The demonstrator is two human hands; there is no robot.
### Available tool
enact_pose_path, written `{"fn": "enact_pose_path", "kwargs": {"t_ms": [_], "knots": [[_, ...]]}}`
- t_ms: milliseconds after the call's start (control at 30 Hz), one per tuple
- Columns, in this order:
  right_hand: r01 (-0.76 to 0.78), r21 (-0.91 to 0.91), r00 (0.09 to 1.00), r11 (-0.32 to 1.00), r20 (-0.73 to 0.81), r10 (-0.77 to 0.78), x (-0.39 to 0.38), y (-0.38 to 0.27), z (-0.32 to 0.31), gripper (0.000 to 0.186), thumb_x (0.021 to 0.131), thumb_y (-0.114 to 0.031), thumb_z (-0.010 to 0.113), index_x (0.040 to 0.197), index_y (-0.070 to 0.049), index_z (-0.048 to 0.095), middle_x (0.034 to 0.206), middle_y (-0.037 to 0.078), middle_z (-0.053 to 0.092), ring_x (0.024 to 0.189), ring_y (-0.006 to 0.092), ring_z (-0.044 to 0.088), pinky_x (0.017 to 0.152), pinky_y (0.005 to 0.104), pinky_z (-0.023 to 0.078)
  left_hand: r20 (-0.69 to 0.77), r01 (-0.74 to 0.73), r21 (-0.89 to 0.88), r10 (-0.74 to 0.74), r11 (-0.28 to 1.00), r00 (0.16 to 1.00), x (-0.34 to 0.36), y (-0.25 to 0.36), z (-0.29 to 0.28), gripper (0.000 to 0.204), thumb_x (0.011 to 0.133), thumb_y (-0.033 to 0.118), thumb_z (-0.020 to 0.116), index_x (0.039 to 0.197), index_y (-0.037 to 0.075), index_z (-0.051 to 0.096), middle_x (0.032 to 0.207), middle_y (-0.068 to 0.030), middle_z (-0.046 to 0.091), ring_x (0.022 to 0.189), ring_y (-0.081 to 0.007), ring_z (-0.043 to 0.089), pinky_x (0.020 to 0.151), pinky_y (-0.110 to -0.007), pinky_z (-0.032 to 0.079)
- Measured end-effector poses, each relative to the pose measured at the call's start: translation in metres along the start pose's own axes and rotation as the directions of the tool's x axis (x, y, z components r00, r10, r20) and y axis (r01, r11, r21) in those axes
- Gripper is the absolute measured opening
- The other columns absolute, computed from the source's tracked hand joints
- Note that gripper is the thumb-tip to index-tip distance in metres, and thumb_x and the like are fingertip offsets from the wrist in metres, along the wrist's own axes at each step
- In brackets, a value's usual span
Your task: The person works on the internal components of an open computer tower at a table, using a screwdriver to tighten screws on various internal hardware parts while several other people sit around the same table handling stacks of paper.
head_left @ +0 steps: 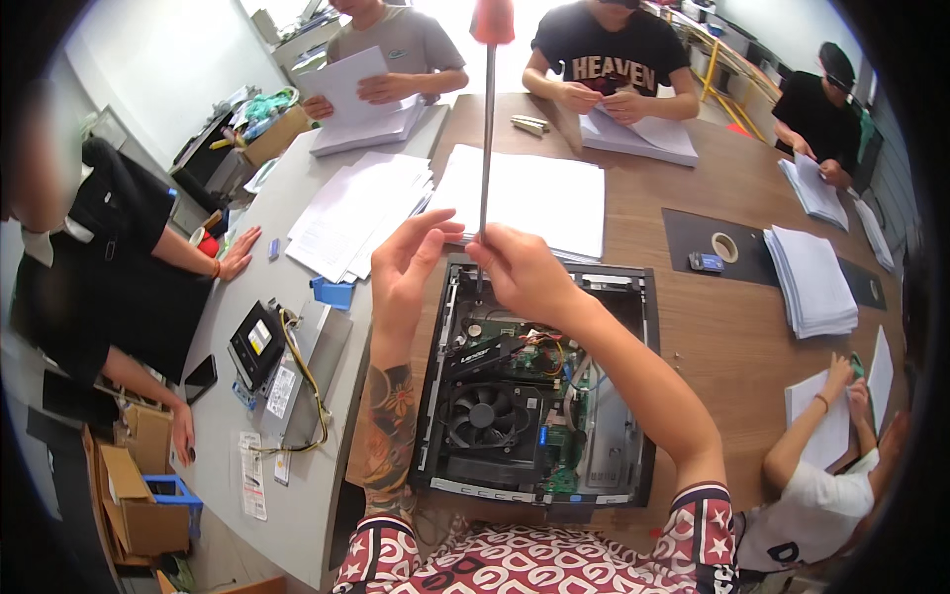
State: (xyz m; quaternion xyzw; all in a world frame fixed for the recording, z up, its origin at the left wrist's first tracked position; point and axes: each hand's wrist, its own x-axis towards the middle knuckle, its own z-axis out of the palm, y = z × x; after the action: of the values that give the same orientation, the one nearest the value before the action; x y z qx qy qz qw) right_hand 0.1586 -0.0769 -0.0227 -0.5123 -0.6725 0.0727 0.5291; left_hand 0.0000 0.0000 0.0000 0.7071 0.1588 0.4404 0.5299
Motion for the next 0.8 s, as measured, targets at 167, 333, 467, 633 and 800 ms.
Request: {"fn": "enact_pose_path", "kwargs": {"t_ms": [167,333,467,633,800], "knots": [[-0.052,-0.173,0.975,0.984,-0.223,0.012,-0.017,-0.036,-0.084,0.020,0.095,-0.011,0.059,0.083,0.004,0.052,0.073,0.022,0.056,0.066,0.0408,0.055,0.061,0.0436,0.043,0.001,0.035,0.051,-0.035,0.998,0.999,-0.005,-0.007,0.018,0.033,0.096,0.021,0.057,0.114,-0.006,0.065,0.102,-0.0144,0.070,0.100,-0.0214,0.065,0.095,-0.032,0.046],[-0.236,-0.326,0.920,0.915,-0.379,0.102,-0.068,-0.044,-0.154,0.020,0.094,-0.011,0.059,0.083,0.004,0.051,0.073,0.022,0.057,0.066,0.0412,0.053,0.060,0.0428,0.042,0.100,-0.032,0.198,0.012,0.980,0.995,0.001,-0.001,0.010,0.021,0.095,0.011,0.058,0.106,-0.004,0.068,0.095,-0.0118,0.071,0.092,-0.0186,0.067,0.088,-0.030,0.049],[-0.442,-0.225,0.824,0.868,-0.486,0.293,-0.127,-0.033,-0.178,0.019,0.096,-0.013,0.059,0.085,0.002,0.055,0.068,0.016,0.056,0.060,0.0287,0.054,0.058,0.0382,0.042,0.370,-0.052,0.343,-0.084,0.938,0.925,-0.001,0.012,0.059,0.019,0.092,0.009,0.063,0.106,-0.002,0.069,0.093,-0.0106,0.072,0.088,-0.0168,0.068,0.082,-0.029,0.051],[-0.491,-0.002,0.731,0.871,-0.545,0.411,-0.143,-0.036,-0.190,0.021,0.098,-0.016,0.058,0.085,0.001,0.057,0.066,0.010,0.057,0.054,0.0131,0.055,0.052,0.0316,0.042,0.747,-0.322,0.351,-0.056,0.879,0.662,-0.006,0.017,0.150,0.033,0.084,0.016,0.073,0.112,0.001,0.067,0.092,-0.0140,0.071,0.083,-0.0223,0.069,0.079,-0.031,0.052],[-0.438,-0.018,0.734,0.899,-0.585,0.346,-0.140,-0.038,-0.200,0.020,0.097,-0.017,0.058,0.086,0.000,0.059,0.066,0.010,0.061,0.053,0.0158,0.056,0.051,0.0307,0.042,0.817,-0.434,0.383,-0.079,0.815,0.572,-0.006,-0.006,0.204,0.034,0.084,0.024,0.073,0.111,0.003,0.069,0.090,-0.0100,0.073,0.080,-0.0214,0.068,0.077,-0.032,0.050]]}}
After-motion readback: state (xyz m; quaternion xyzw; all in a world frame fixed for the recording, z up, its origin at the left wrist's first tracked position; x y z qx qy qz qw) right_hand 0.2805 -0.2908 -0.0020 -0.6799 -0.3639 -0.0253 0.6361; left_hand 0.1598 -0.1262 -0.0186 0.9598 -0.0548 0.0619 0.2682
